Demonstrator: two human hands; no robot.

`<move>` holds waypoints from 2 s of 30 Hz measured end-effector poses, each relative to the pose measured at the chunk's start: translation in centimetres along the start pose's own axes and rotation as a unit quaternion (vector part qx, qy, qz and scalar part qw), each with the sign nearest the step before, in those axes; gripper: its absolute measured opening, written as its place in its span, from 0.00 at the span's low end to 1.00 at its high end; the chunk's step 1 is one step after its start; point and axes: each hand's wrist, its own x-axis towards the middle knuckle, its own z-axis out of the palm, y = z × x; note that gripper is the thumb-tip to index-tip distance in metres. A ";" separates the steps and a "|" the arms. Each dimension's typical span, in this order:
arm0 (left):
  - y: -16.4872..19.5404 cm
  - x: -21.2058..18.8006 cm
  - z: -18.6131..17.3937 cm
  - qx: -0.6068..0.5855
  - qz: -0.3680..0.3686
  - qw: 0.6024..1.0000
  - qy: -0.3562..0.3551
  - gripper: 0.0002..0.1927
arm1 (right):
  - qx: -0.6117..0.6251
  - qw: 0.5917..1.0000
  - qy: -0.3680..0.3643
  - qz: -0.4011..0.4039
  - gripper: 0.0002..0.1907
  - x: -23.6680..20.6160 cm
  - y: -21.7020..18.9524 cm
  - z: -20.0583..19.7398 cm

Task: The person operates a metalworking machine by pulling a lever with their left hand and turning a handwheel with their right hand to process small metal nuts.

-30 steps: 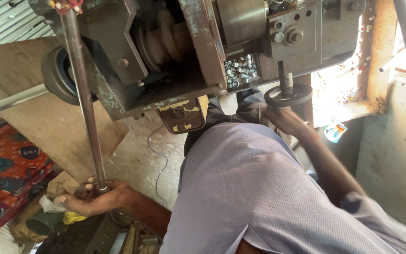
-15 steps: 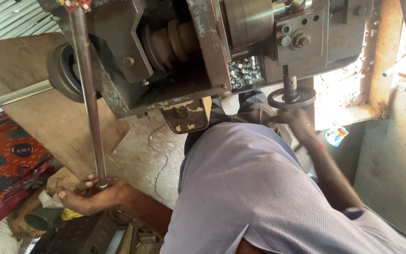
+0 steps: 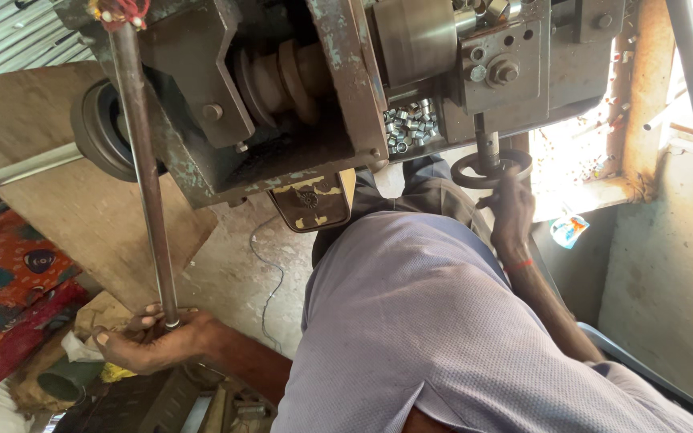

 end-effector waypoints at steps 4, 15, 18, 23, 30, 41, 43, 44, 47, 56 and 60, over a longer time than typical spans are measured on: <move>-0.7 0.6 -0.4 -0.018 0.013 1.000 -0.003 0.19 | 0.062 0.994 0.038 -0.081 0.37 0.7 -0.6 -0.5; -1.3 1.0 -1.5 0.035 0.048 0.998 -0.024 0.17 | 0.042 0.990 0.130 -0.041 0.42 2.1 -0.4 -1.5; -1.7 1.0 -1.7 0.201 0.350 0.904 -0.142 0.22 | -0.037 0.990 0.126 -0.048 0.38 1.1 -0.7 -0.9; -1.7 1.3 -1.9 0.025 0.062 0.996 -0.056 0.21 | -0.180 0.952 -0.061 -0.241 0.22 0.6 -0.9 3.2; -1.4 0.9 -1.5 0.025 0.063 0.996 -0.060 0.21 | -0.087 0.994 -0.052 0.029 0.17 3.6 -2.4 -2.4; -1.1 -2.2 -3.3 0.361 0.508 0.762 -0.175 0.27 | -0.462 0.848 -0.198 -0.166 0.18 5.4 -4.3 0.0; -1.1 -2.2 -3.4 0.369 0.515 0.753 -0.177 0.27 | -0.451 0.856 -0.208 -0.143 0.19 6.0 -4.5 0.0; -1.2 -1.8 -3.2 0.363 0.531 0.746 -0.171 0.26 | -0.452 0.855 -0.213 -0.142 0.19 5.9 -4.3 0.2; -1.8 0.5 -2.1 0.128 0.206 0.969 -0.037 0.23 | -0.486 0.806 -0.234 -0.242 0.17 4.6 -2.8 1.0; -1.2 0.8 -1.2 0.016 0.042 0.999 -0.009 0.20 | -0.108 0.992 -0.067 -0.016 0.18 3.5 -2.7 -2.1; -1.3 0.8 -1.0 0.067 0.054 0.996 0.004 0.21 | -0.239 0.953 -0.150 -0.115 0.20 2.9 -1.7 0.2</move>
